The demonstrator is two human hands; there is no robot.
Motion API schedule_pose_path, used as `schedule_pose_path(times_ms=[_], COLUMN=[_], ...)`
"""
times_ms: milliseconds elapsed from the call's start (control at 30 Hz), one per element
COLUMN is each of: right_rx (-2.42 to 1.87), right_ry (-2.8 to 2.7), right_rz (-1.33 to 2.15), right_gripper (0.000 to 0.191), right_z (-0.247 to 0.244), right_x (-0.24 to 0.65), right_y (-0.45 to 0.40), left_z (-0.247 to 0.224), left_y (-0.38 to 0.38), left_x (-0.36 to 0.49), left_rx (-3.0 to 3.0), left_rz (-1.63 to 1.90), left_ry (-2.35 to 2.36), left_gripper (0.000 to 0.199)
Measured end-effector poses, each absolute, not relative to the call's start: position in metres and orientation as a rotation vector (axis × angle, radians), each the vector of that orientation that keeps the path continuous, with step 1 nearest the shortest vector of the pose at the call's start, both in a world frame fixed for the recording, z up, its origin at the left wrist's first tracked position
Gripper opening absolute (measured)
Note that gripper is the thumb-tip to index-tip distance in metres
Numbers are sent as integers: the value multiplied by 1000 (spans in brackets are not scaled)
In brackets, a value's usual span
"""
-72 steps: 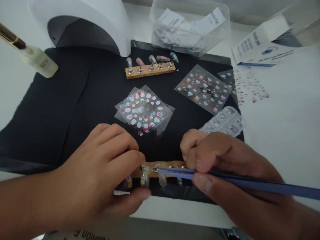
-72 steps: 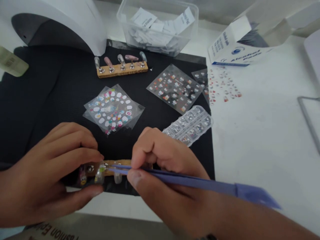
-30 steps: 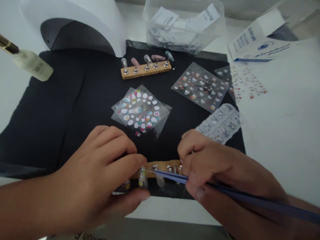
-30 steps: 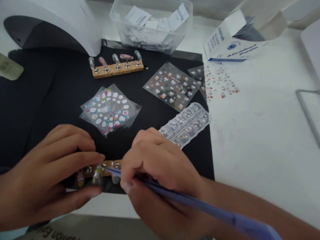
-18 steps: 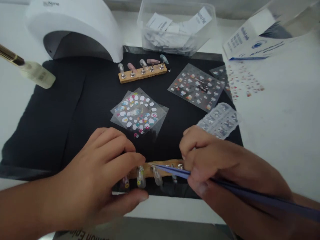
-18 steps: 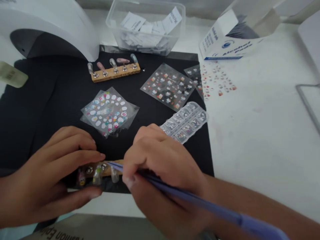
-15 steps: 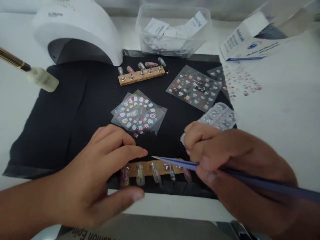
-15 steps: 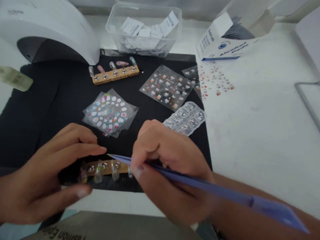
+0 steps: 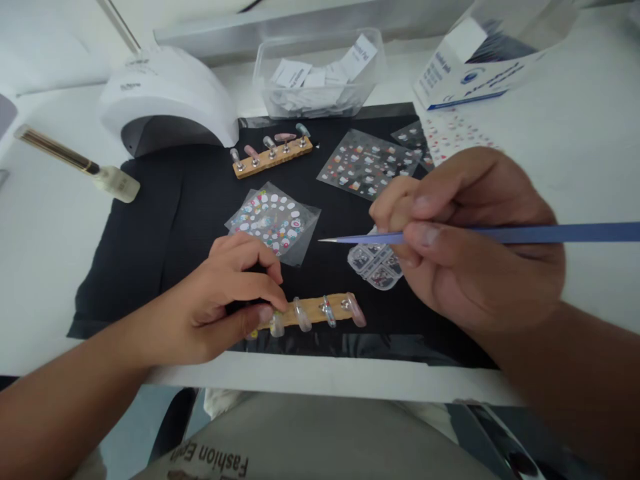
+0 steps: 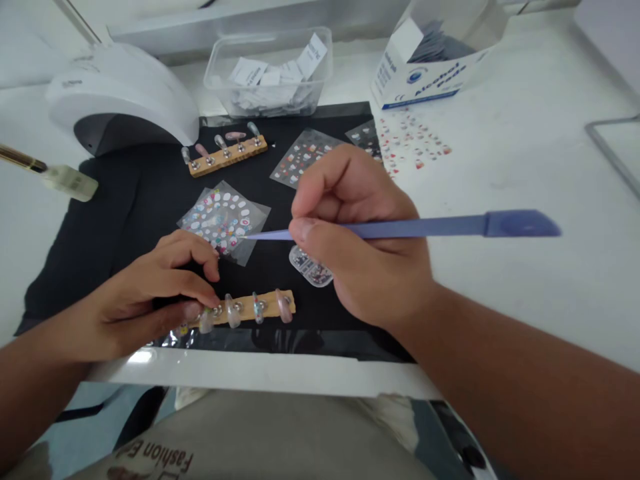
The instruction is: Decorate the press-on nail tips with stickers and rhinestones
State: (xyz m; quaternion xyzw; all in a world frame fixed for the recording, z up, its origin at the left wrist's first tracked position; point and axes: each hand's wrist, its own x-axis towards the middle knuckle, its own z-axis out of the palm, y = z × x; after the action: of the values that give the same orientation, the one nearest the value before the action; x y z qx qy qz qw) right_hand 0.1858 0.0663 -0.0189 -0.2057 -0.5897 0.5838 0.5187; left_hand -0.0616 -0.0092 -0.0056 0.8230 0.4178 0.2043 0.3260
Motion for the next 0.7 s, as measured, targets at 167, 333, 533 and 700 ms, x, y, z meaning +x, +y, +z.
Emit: schedule_pose_path(times_ms=[167,333,533,700], right_rx=[-513,-527,-583,-505], right_ry=[-1397,-1367,-1364,-1368], right_rz=[1393,1376,1391,1357], right_gripper=[18,19,19,13], right_z=[-17,-15,-15,-20], right_x=[181,178,178,179], right_y=[69,72,73,78], left_z=[-5,-6,-4,-8], left_y=[-7,-8,-8,-6], left_x=[-61,-60,-59,-61], left_rx=[2168,2174,2181,2176], left_rz=[533,506,475,507], left_ry=[1085,1075,1050,1053], left_gripper=[28,27,25,25])
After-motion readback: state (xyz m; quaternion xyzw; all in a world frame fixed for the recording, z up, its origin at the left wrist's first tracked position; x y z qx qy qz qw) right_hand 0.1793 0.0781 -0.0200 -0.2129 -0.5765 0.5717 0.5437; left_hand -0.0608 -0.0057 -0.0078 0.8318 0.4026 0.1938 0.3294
